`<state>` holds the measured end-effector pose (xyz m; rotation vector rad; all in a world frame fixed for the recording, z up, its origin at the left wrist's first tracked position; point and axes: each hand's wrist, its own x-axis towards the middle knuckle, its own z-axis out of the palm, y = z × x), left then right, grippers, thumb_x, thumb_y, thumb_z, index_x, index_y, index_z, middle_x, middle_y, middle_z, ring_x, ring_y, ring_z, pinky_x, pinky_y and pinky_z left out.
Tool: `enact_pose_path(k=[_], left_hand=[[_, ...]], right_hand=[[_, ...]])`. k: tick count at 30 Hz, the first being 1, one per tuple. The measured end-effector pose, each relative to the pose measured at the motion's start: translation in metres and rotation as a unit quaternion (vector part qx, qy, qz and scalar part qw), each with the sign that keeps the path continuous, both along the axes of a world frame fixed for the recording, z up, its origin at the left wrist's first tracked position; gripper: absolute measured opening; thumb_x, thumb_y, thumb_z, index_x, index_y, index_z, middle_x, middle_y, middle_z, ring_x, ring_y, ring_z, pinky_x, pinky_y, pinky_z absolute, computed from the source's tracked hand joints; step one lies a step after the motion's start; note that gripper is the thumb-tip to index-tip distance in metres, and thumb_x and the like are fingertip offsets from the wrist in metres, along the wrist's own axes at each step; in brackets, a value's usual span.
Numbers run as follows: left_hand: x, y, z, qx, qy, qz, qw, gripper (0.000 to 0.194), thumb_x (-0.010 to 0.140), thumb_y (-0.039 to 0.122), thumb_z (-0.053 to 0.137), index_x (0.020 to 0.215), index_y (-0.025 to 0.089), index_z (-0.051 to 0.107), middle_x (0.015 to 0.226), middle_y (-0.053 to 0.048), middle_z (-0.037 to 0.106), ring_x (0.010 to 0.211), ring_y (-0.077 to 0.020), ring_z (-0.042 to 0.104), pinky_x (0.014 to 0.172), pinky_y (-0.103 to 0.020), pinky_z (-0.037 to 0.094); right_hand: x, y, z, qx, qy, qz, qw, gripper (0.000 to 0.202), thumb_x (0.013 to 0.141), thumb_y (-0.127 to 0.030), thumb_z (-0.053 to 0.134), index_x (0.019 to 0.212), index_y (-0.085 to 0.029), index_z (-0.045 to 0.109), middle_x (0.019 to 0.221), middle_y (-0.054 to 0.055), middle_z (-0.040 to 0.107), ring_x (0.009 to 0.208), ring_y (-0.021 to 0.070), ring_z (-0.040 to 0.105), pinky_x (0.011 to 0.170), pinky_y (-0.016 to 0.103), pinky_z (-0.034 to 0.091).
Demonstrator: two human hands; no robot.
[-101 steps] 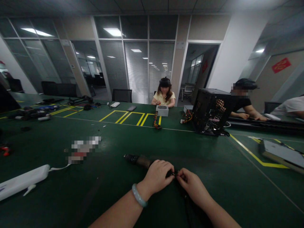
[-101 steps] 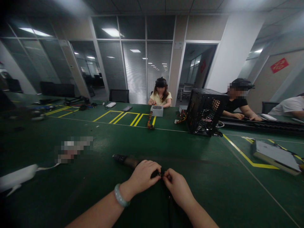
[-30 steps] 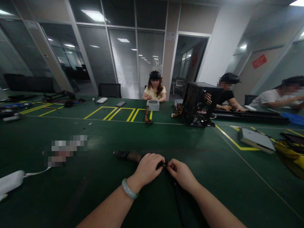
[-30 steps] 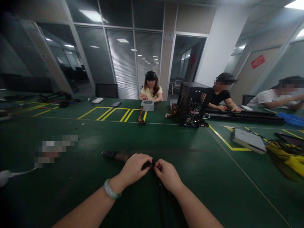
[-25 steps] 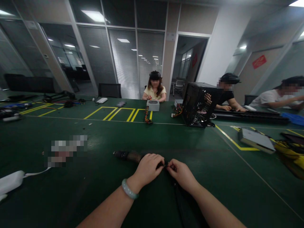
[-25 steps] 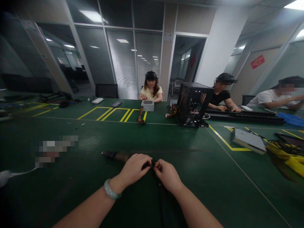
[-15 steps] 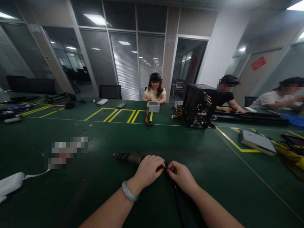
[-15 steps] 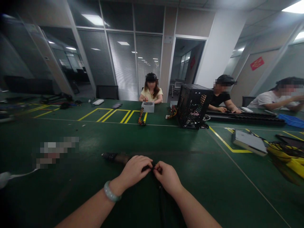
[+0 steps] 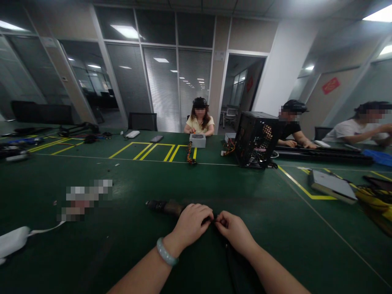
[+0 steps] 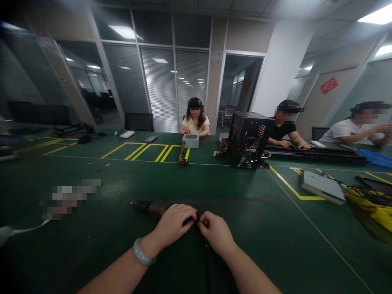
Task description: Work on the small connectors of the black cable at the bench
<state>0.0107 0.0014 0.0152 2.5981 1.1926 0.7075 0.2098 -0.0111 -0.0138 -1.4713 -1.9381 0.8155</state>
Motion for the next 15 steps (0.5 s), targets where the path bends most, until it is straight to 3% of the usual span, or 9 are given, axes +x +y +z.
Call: enact_pose_path(k=[6,15], left_hand=[[-0.0007,-0.0015,-0.0002,-0.009,-0.020,0.009,1.000,0.023,0.081,0.019,0.065,0.102,0.025,0.057,0.103,0.001,0.064,0.096,-0.0200,0.057,0.087,-0.035,0.039],[-0.0006,-0.0022,-0.0002,-0.008,-0.011,0.021,1.000,0.007,0.092,0.027,0.056,0.096,0.024,0.059,0.107,0.000,0.064,0.100,-0.0196,0.058,0.089,-0.035,0.040]], right_hand=[[-0.0003,0.0000,0.0007,-0.001,0.005,-0.001,1.000,0.003,0.083,-0.022,0.058,0.081,-0.021,0.060,0.071,-0.003,0.064,0.064,0.0124,0.058,0.057,0.020,0.035],[0.0006,0.0003,0.0000,0.003,0.000,0.000,1.000,0.004,0.084,-0.024,0.058,0.082,-0.021,0.060,0.070,-0.003,0.063,0.063,0.0125,0.057,0.056,0.021,0.035]])
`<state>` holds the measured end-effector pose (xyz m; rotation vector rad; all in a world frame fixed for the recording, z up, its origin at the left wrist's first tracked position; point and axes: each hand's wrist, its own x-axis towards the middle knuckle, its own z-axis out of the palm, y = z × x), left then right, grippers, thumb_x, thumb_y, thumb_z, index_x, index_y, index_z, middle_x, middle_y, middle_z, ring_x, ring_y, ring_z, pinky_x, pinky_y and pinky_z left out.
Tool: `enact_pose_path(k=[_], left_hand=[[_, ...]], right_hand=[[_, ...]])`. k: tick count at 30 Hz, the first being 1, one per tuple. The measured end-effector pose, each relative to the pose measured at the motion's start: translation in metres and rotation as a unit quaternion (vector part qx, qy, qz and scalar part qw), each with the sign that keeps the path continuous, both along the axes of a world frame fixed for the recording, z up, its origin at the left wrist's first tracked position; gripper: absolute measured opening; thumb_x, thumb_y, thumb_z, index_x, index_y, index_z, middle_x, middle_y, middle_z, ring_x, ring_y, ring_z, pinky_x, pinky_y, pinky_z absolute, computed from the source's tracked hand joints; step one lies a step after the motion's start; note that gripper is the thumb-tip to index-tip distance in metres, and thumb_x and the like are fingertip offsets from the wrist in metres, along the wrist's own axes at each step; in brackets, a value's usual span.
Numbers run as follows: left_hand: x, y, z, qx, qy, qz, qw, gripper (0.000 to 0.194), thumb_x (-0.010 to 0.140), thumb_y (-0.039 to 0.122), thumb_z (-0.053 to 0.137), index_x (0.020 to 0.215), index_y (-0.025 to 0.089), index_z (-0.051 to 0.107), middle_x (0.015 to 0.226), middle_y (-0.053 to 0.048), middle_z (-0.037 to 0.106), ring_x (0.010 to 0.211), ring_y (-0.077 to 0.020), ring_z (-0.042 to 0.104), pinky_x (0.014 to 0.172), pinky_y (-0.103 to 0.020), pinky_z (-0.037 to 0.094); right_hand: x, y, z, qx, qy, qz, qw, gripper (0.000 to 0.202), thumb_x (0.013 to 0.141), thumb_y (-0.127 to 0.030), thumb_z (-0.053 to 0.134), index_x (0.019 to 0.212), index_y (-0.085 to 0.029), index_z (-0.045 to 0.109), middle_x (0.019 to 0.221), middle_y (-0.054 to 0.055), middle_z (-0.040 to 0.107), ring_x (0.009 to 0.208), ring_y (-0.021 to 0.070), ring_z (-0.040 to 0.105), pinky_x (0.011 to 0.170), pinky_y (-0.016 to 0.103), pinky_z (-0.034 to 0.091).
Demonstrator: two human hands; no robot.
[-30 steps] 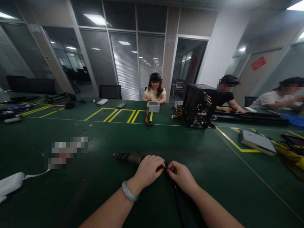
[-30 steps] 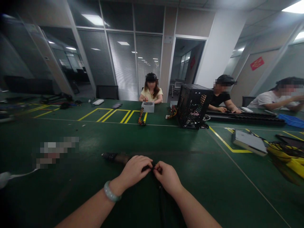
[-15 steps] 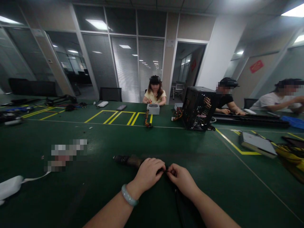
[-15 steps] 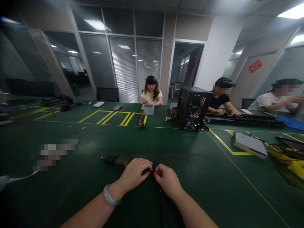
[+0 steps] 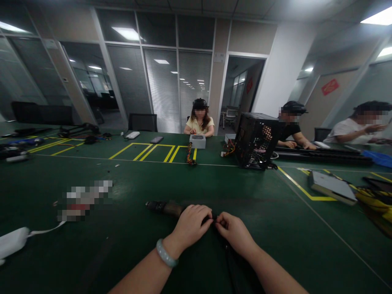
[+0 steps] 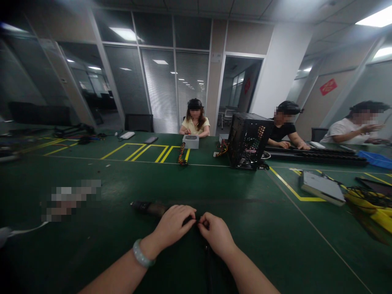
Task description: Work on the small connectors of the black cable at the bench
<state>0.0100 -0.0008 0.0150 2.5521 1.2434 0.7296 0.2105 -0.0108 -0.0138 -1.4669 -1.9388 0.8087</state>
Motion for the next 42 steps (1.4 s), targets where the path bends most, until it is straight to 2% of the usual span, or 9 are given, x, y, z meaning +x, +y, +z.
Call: enact_pose_path(k=[4,8,15,22,26,31,42], left_hand=[[-0.0007,0.0015,-0.0002,0.002,0.011,-0.015,1.000,0.007,0.089,0.022,0.059,0.095,0.026,0.061,0.114,0.002,0.063,0.107,-0.0193,0.056,0.093,-0.036,0.038],[0.0000,0.0005,0.0011,0.005,0.021,-0.016,1.000,0.015,0.086,0.017,0.061,0.098,0.026,0.060,0.112,0.002,0.064,0.105,-0.0193,0.056,0.092,-0.035,0.038],[0.0012,-0.0011,0.0013,0.005,0.010,0.002,1.000,0.014,0.083,0.020,0.062,0.096,0.023,0.058,0.104,-0.001,0.065,0.098,-0.0208,0.058,0.089,-0.035,0.039],[0.0002,0.0010,-0.0009,0.004,0.007,-0.014,1.000,0.011,0.086,0.019,0.059,0.095,0.024,0.060,0.112,0.000,0.063,0.105,-0.0201,0.056,0.092,-0.036,0.038],[0.0003,-0.0007,0.0014,0.001,0.014,-0.011,1.000,0.015,0.085,0.018,0.060,0.098,0.026,0.060,0.108,0.001,0.064,0.101,-0.0193,0.057,0.091,-0.035,0.039],[0.0007,-0.0016,0.0014,0.003,0.010,0.000,1.000,0.012,0.088,0.025,0.057,0.100,0.023,0.059,0.104,-0.002,0.065,0.097,-0.0208,0.058,0.088,-0.036,0.040],[-0.0002,0.0008,0.0002,0.013,0.019,-0.019,1.000,0.009,0.088,0.020,0.058,0.094,0.025,0.063,0.111,0.000,0.064,0.104,-0.0196,0.057,0.091,-0.035,0.039]], right_hand=[[0.0001,-0.0006,0.0004,-0.004,-0.005,0.001,1.000,0.005,0.085,-0.024,0.057,0.083,-0.021,0.061,0.070,-0.003,0.064,0.063,0.0126,0.057,0.056,0.021,0.035],[-0.0003,-0.0007,0.0006,-0.002,-0.005,0.003,1.000,0.004,0.084,-0.023,0.057,0.082,-0.021,0.060,0.071,-0.003,0.064,0.063,0.0125,0.058,0.057,0.020,0.035],[-0.0002,0.0006,-0.0002,0.010,-0.008,0.002,1.000,0.003,0.083,-0.022,0.058,0.081,-0.021,0.059,0.070,-0.003,0.063,0.064,0.0124,0.057,0.058,0.020,0.036],[-0.0008,-0.0005,0.0015,0.001,-0.006,-0.001,1.000,0.004,0.083,-0.022,0.058,0.082,-0.020,0.061,0.070,-0.003,0.064,0.063,0.0129,0.058,0.057,0.021,0.036],[-0.0014,-0.0011,0.0033,-0.001,0.000,-0.001,1.000,0.004,0.083,-0.022,0.058,0.082,-0.021,0.061,0.071,-0.003,0.065,0.063,0.0130,0.058,0.057,0.021,0.036],[-0.0013,-0.0017,0.0056,-0.004,-0.008,-0.002,1.000,0.004,0.084,-0.023,0.058,0.082,-0.021,0.061,0.070,-0.003,0.065,0.062,0.0129,0.057,0.057,0.021,0.036],[-0.0015,-0.0005,0.0029,0.008,-0.012,0.000,1.000,0.005,0.085,-0.022,0.057,0.083,-0.021,0.062,0.071,-0.003,0.064,0.064,0.0132,0.058,0.059,0.021,0.037]])
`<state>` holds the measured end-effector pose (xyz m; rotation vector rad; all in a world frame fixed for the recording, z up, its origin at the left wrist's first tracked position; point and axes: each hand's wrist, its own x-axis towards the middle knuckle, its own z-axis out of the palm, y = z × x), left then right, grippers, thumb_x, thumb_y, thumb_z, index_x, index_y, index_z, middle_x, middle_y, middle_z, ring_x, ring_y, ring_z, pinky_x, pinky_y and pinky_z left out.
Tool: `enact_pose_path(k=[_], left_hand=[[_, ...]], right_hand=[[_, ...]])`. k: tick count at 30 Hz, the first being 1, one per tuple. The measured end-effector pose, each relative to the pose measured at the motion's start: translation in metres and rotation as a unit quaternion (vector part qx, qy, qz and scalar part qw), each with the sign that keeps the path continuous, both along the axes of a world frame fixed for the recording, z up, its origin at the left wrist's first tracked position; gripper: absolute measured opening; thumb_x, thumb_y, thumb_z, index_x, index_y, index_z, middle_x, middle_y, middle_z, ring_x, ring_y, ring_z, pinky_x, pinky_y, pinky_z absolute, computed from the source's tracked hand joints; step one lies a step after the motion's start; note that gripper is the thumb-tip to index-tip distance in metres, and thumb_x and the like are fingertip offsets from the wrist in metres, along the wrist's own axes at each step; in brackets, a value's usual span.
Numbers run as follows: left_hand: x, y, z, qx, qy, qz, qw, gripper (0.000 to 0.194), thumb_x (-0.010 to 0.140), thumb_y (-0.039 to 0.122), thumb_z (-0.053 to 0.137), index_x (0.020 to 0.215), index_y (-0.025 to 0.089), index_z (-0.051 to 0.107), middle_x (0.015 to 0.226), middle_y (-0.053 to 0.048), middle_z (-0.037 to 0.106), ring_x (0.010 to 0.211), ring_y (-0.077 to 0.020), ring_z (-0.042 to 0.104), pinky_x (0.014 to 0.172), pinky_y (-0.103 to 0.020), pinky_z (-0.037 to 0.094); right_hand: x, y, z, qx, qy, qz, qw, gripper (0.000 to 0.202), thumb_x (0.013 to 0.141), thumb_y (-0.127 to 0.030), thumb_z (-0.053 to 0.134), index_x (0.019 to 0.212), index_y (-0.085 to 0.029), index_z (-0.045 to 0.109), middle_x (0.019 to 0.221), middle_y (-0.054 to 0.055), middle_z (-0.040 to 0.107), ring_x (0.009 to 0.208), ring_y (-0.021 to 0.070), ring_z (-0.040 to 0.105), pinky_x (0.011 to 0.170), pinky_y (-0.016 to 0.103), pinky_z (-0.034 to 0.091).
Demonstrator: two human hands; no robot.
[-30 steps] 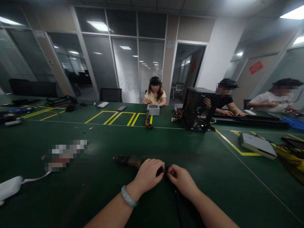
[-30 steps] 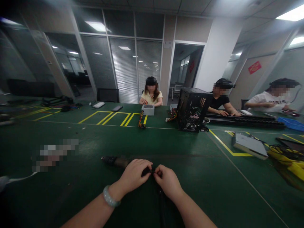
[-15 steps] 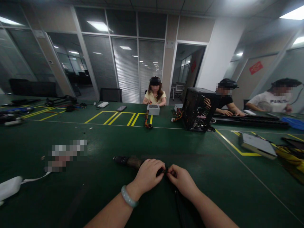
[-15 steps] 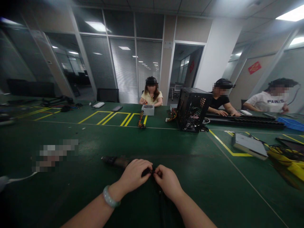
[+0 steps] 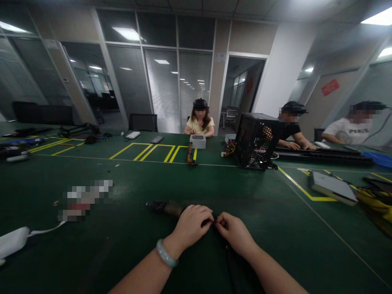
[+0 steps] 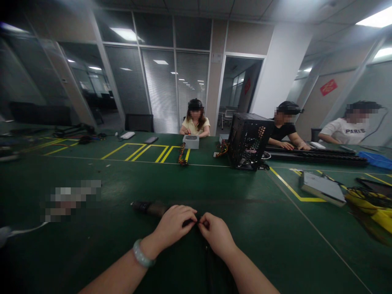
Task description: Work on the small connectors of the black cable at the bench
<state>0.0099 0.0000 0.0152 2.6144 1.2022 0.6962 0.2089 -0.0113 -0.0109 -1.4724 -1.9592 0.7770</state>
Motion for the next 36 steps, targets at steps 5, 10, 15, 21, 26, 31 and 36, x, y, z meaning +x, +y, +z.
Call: enact_pose_path(k=[5,10,15,21,26,31,36], left_hand=[[0.0013,-0.0017,0.0025,-0.006,-0.008,0.009,1.000,0.017,0.085,0.021,0.060,0.102,0.025,0.060,0.105,0.000,0.065,0.099,-0.0200,0.058,0.090,-0.035,0.039],[0.0011,-0.0027,0.0039,-0.013,-0.022,0.026,0.999,0.011,0.089,0.024,0.058,0.099,0.024,0.059,0.100,0.001,0.065,0.095,-0.0191,0.058,0.086,-0.034,0.040],[-0.0001,-0.0009,0.0017,-0.011,-0.018,0.010,1.000,0.006,0.089,0.021,0.058,0.094,0.024,0.060,0.105,0.001,0.065,0.099,-0.0192,0.058,0.088,-0.035,0.039],[-0.0013,0.0001,0.0001,-0.008,-0.001,0.003,1.000,0.009,0.089,0.021,0.060,0.096,0.026,0.062,0.112,0.003,0.064,0.105,-0.0188,0.056,0.091,-0.037,0.038],[-0.0004,-0.0001,0.0014,-0.012,-0.005,-0.004,1.000,0.014,0.085,0.017,0.063,0.095,0.026,0.061,0.110,0.003,0.064,0.103,-0.0186,0.056,0.091,-0.036,0.037],[0.0007,-0.0010,0.0021,-0.020,-0.018,0.014,1.000,0.016,0.084,0.018,0.064,0.098,0.024,0.059,0.100,0.001,0.065,0.095,-0.0190,0.057,0.085,-0.033,0.039],[-0.0002,-0.0001,0.0003,-0.014,-0.010,0.003,1.000,0.009,0.087,0.020,0.061,0.094,0.024,0.061,0.106,0.001,0.064,0.100,-0.0194,0.056,0.089,-0.035,0.037]], right_hand=[[0.0007,0.0004,-0.0005,-0.004,-0.002,0.001,1.000,0.005,0.084,-0.022,0.057,0.082,-0.021,0.061,0.072,-0.003,0.065,0.065,0.0136,0.058,0.058,0.021,0.037],[0.0014,-0.0004,-0.0002,0.002,-0.003,0.001,1.000,0.005,0.084,-0.022,0.057,0.082,-0.021,0.061,0.072,-0.003,0.064,0.065,0.0134,0.058,0.058,0.021,0.036],[0.0009,-0.0009,0.0006,-0.002,-0.002,-0.001,1.000,0.006,0.085,-0.023,0.057,0.082,-0.021,0.061,0.071,-0.003,0.064,0.064,0.0130,0.057,0.057,0.021,0.036],[0.0004,-0.0016,0.0004,-0.005,0.003,0.003,1.000,0.006,0.085,-0.023,0.056,0.083,-0.022,0.062,0.072,-0.003,0.065,0.065,0.0131,0.058,0.058,0.021,0.036],[0.0008,-0.0012,-0.0008,-0.005,0.006,0.005,1.000,0.006,0.085,-0.023,0.056,0.083,-0.022,0.061,0.072,-0.003,0.064,0.065,0.0128,0.058,0.058,0.021,0.036],[0.0010,-0.0001,-0.0002,-0.005,0.004,0.003,1.000,0.005,0.085,-0.023,0.057,0.081,-0.021,0.060,0.071,-0.003,0.064,0.065,0.0127,0.057,0.058,0.020,0.035],[0.0012,0.0003,-0.0009,-0.004,0.005,0.007,1.000,0.005,0.085,-0.023,0.056,0.082,-0.021,0.060,0.072,-0.003,0.063,0.065,0.0128,0.057,0.058,0.021,0.035]])
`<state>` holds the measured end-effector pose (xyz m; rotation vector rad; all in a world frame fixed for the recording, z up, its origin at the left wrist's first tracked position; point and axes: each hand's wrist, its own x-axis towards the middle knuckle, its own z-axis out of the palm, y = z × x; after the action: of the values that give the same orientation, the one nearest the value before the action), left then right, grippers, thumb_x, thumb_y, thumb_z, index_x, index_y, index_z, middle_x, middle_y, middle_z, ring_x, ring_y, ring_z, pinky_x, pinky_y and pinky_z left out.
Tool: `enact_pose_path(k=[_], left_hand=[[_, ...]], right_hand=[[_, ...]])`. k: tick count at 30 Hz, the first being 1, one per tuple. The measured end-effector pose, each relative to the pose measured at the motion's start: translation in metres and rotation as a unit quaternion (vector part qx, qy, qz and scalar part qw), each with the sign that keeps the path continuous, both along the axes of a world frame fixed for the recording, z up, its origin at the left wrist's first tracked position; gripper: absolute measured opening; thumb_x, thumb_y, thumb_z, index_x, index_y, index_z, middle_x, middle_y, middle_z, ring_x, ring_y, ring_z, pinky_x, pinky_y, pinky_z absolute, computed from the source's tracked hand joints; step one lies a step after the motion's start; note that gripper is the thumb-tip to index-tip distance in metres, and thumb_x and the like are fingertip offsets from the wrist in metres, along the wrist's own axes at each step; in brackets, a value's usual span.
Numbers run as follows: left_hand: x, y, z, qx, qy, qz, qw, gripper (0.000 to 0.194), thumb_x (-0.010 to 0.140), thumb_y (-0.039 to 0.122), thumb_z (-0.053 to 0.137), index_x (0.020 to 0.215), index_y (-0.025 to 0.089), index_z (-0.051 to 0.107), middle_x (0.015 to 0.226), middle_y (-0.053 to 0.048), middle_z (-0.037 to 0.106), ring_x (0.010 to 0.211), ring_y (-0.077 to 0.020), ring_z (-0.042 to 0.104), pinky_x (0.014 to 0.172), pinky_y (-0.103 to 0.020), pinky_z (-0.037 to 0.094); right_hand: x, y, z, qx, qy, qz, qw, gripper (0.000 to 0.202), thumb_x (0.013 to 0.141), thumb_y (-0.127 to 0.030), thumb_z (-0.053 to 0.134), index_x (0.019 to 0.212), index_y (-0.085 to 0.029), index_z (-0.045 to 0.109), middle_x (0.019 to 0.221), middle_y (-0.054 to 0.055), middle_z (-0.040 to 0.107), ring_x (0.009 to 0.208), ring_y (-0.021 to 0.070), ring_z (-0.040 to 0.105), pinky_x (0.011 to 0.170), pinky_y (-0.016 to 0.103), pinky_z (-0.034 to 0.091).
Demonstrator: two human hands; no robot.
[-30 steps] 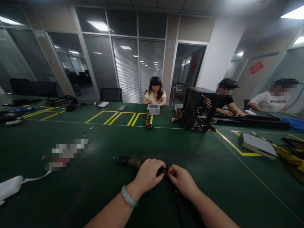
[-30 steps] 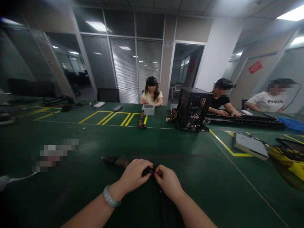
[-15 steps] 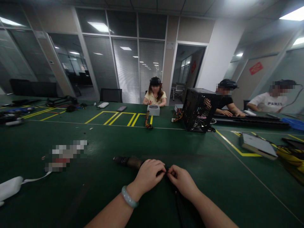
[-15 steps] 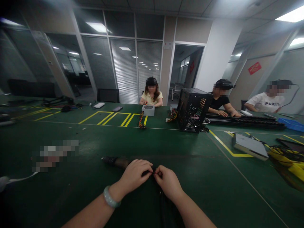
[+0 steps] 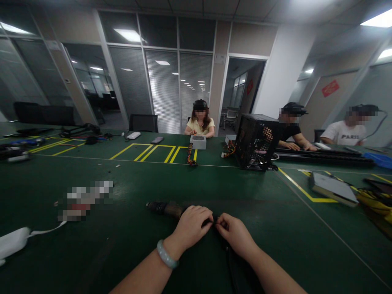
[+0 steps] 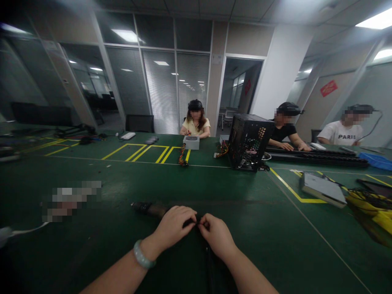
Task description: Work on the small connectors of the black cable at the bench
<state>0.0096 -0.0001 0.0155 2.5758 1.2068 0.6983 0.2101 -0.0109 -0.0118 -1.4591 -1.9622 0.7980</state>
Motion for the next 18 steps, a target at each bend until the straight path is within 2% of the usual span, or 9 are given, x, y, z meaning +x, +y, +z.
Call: enact_pose_path(k=[6,11,14,18], left_hand=[[-0.0011,0.0008,0.0000,-0.001,0.006,-0.012,1.000,0.015,0.085,0.016,0.062,0.095,0.027,0.061,0.111,0.004,0.063,0.105,-0.0177,0.055,0.093,-0.034,0.036],[-0.0003,-0.0020,0.0029,-0.009,-0.005,0.006,1.000,0.020,0.084,0.020,0.063,0.102,0.025,0.058,0.104,0.002,0.064,0.098,-0.0183,0.056,0.089,-0.033,0.038],[0.0001,-0.0029,0.0030,-0.012,-0.013,0.018,1.000,0.017,0.084,0.023,0.062,0.101,0.024,0.058,0.102,0.001,0.064,0.096,-0.0192,0.057,0.087,-0.034,0.039],[0.0001,-0.0024,0.0027,-0.009,-0.008,0.007,1.000,0.010,0.086,0.019,0.059,0.095,0.024,0.059,0.106,0.001,0.064,0.101,-0.0189,0.056,0.091,-0.035,0.038]], right_hand=[[0.0001,0.0000,-0.0017,0.003,-0.005,-0.004,1.000,0.006,0.085,-0.023,0.056,0.082,-0.021,0.061,0.071,-0.003,0.063,0.064,0.0125,0.057,0.058,0.020,0.035],[0.0003,-0.0008,0.0005,-0.005,-0.001,0.001,1.000,0.006,0.085,-0.022,0.056,0.081,-0.021,0.060,0.072,-0.003,0.064,0.065,0.0125,0.058,0.058,0.020,0.035],[0.0009,-0.0012,0.0010,-0.008,0.004,0.001,1.000,0.005,0.085,-0.022,0.056,0.082,-0.021,0.060,0.073,-0.003,0.064,0.065,0.0126,0.058,0.058,0.020,0.035],[0.0012,-0.0010,0.0004,-0.006,0.002,0.001,1.000,0.006,0.085,-0.023,0.057,0.083,-0.021,0.061,0.073,-0.003,0.064,0.066,0.0127,0.058,0.058,0.020,0.035]])
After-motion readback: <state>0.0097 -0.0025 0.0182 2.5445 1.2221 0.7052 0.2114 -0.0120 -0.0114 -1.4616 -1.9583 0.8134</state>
